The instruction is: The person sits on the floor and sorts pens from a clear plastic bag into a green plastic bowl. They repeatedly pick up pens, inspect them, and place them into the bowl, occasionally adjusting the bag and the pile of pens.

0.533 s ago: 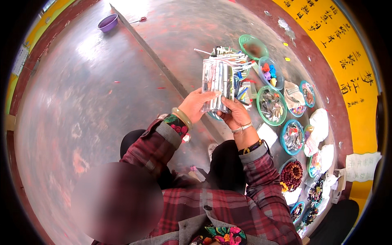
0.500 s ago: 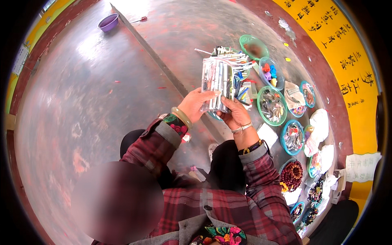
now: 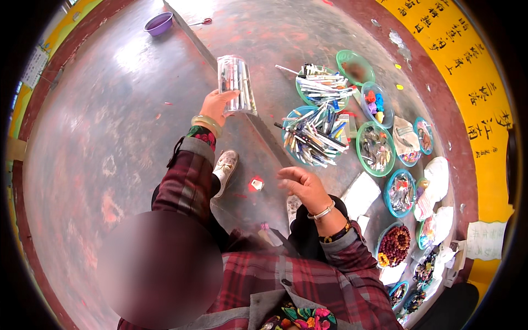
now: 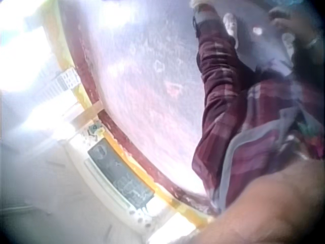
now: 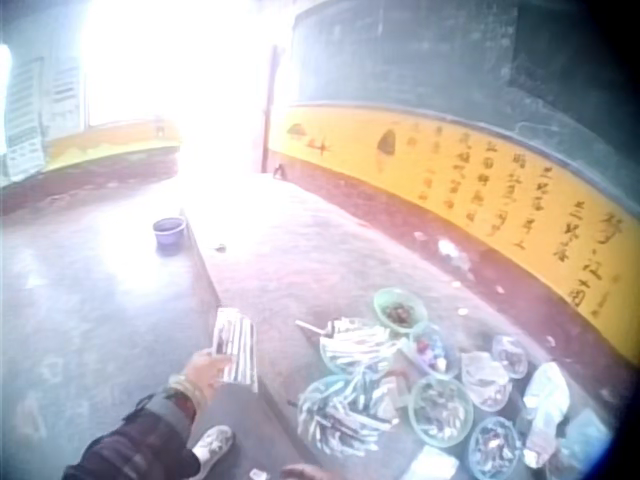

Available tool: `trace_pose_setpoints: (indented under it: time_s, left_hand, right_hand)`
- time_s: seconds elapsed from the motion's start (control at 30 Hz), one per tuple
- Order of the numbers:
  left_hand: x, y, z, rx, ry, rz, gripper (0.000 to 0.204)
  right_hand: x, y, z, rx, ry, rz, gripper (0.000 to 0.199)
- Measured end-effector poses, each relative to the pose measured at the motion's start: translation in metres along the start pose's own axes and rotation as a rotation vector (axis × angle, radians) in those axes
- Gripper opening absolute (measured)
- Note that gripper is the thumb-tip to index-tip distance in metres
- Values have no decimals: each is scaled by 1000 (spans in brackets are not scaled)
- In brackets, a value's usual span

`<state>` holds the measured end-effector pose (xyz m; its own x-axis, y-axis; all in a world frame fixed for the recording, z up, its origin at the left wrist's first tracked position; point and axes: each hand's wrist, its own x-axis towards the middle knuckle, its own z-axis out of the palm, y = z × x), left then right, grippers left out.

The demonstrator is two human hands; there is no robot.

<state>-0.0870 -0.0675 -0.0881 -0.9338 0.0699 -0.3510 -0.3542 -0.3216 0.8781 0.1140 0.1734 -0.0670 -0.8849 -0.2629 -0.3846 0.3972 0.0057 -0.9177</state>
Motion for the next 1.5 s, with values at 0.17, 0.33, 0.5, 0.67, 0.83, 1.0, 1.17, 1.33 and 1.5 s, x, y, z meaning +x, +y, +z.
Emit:
trace_pose_setpoints:
  time_s: [0.17,0.33,0.5,0.67,0.83,1.0,1.17,1.33,1.5]
  left_hand:
    - [74,-62,-16,171,36,-51,25]
    - [121,-83,6,146,-88,-71,27]
    - [199,-112,-6,617,-358,105,32]
    - [252,-130,0,1057,-678,171,39]
    - [271,-140,9,853,-426,32,42]
    - [273,-119,2,840,301,194,45]
    - [216,-58,10,902,459,499,38]
    - [161,-36,54,943,544,628,30]
    - [55,-8,108,314,228,754,19]
  right_hand:
    - [5,1,-4,-249,-81,-83,25]
    - [8,-2,-12,-520,-94,-101,25]
    - [11,-10,-22,-537,-86,-110,23]
    - [14,-17,-32,-534,-51,-46,24]
    - [15,-18,-38,-513,-22,-32,23]
    - [14,-11,-38,-533,-20,-59,23]
    - [10,-11,-26,-552,18,-204,20]
    - [0,-10,-26,-599,67,-195,24]
    - [-17,11,-42,-96,239,-288,25]
